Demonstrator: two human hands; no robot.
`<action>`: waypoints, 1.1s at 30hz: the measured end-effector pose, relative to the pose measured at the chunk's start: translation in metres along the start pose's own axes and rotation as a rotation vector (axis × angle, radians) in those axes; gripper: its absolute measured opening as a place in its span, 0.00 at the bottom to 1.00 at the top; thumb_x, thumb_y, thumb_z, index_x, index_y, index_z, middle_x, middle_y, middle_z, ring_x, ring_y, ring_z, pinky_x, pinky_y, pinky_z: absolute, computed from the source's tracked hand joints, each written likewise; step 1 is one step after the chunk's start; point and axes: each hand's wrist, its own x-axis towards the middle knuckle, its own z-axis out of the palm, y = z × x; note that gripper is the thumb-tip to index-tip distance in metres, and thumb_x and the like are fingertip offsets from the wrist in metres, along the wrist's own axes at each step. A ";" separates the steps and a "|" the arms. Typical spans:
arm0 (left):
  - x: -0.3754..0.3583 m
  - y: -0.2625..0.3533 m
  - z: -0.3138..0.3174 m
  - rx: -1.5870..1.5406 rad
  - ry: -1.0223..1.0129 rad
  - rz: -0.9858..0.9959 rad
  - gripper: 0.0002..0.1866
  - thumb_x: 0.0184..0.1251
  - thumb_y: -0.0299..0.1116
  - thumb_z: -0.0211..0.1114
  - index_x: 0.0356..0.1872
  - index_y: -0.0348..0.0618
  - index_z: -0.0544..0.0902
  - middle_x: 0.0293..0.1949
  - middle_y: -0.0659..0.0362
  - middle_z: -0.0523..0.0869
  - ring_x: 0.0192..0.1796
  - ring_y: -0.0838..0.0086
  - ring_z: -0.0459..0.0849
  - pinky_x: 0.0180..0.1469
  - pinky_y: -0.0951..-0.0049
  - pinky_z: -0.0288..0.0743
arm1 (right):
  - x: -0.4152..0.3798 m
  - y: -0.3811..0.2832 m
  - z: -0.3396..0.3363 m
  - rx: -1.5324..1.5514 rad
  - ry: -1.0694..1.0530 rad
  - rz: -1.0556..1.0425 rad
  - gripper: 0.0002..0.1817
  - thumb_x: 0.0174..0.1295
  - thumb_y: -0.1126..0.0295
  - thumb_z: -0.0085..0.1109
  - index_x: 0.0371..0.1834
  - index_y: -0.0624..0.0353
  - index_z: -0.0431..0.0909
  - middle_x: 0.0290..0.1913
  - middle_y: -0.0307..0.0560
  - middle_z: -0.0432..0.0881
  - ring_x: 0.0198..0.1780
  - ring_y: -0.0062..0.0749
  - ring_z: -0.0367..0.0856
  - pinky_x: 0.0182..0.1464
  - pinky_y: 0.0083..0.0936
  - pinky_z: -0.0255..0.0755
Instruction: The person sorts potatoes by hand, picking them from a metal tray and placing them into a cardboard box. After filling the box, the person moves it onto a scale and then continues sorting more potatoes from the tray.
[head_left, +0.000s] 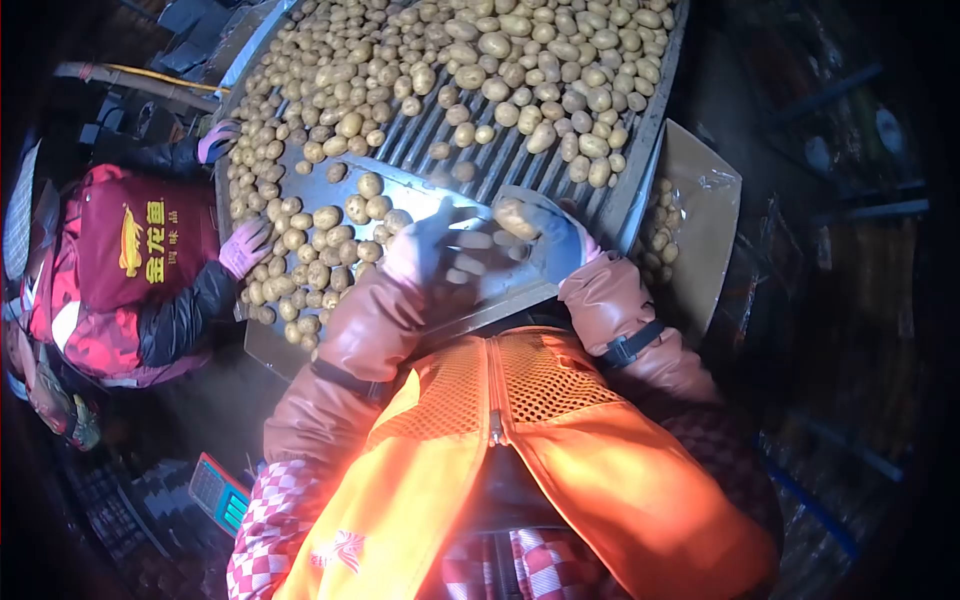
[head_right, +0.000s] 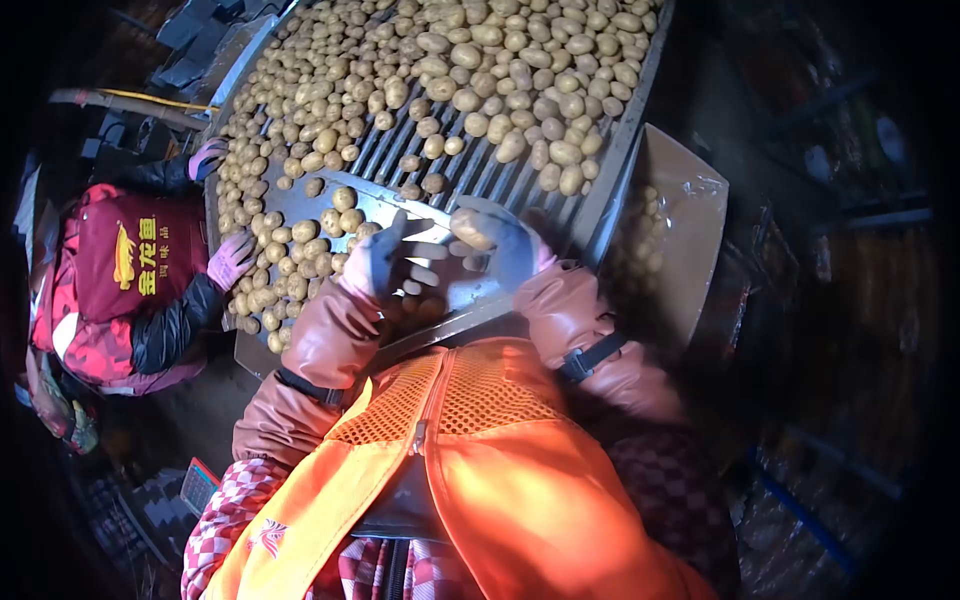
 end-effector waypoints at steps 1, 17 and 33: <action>-0.010 0.001 -0.011 -0.090 0.108 0.007 0.28 0.77 0.54 0.54 0.64 0.41 0.74 0.43 0.52 0.87 0.29 0.67 0.85 0.28 0.70 0.78 | 0.003 0.005 -0.008 0.130 0.005 0.046 0.25 0.74 0.56 0.48 0.71 0.53 0.68 0.55 0.48 0.82 0.45 0.36 0.85 0.39 0.22 0.77; -0.029 -0.118 -0.182 1.353 1.096 0.408 0.34 0.67 0.49 0.64 0.73 0.57 0.66 0.74 0.44 0.62 0.72 0.42 0.64 0.71 0.48 0.62 | 0.001 -0.011 -0.012 0.400 0.052 0.231 0.33 0.72 0.41 0.45 0.60 0.62 0.75 0.32 0.40 0.81 0.16 0.25 0.66 0.14 0.20 0.57; -0.035 -0.150 -0.175 1.283 1.185 0.531 0.32 0.71 0.53 0.55 0.73 0.53 0.67 0.72 0.51 0.68 0.75 0.53 0.61 0.74 0.46 0.51 | -0.006 -0.006 -0.010 0.631 -0.904 0.155 0.34 0.74 0.40 0.35 0.53 0.63 0.75 0.16 0.40 0.68 0.12 0.30 0.62 0.18 0.29 0.56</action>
